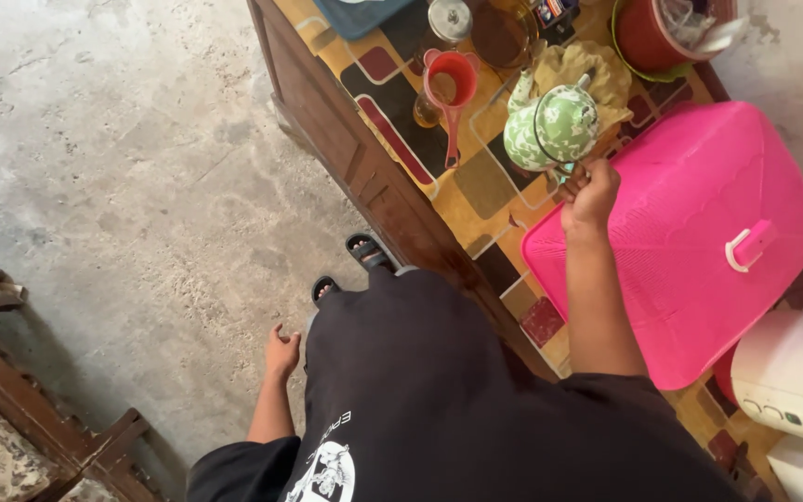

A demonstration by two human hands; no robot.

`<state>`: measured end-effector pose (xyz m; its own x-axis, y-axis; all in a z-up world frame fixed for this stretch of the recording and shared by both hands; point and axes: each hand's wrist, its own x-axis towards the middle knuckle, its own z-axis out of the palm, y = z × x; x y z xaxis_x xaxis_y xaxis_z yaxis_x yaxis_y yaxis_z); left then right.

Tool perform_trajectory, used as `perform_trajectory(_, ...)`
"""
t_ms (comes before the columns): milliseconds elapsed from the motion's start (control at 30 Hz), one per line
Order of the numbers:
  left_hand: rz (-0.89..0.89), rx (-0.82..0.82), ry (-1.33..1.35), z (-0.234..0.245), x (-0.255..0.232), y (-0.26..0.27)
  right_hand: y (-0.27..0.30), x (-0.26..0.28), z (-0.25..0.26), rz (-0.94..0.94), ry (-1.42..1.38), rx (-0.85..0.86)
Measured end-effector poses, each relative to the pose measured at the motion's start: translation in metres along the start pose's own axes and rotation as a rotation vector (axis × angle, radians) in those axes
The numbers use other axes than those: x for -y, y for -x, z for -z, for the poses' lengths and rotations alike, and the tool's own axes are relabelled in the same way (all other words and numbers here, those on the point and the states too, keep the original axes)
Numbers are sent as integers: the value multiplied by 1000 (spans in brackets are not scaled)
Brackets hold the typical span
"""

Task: Prepare a cup of tea by pouring from a teapot into a cup using a strainer and stirring.

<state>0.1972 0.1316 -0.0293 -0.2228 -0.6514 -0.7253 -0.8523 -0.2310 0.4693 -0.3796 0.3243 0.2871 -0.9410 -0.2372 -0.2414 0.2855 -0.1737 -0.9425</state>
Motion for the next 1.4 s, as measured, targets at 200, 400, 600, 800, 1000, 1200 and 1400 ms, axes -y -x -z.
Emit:
perform_trajectory(200,-2,-10,21,-1,7,6,-5,-2,1,-2,25,-4)
perform_trajectory(400,61,-21,42,4,16,13,-1,-1,-5,-30,43,-50)
perform_trajectory(600,45,-37,-28,2,17,11,-6,-13,3,11,-26,90)
perform_trajectory(800,54,-9,-84,1,12,11,-10,-27,10,46,52,98)
perform_trajectory(1000,48,-4,-88,7,1,6,-18,-35,12,-13,97,99)
perform_trajectory(1200,16,-28,-86,15,-18,5,-34,-48,20,-28,97,168)
perform_trajectory(1400,23,3,-104,8,-39,-6,-40,-45,15,-38,100,149)
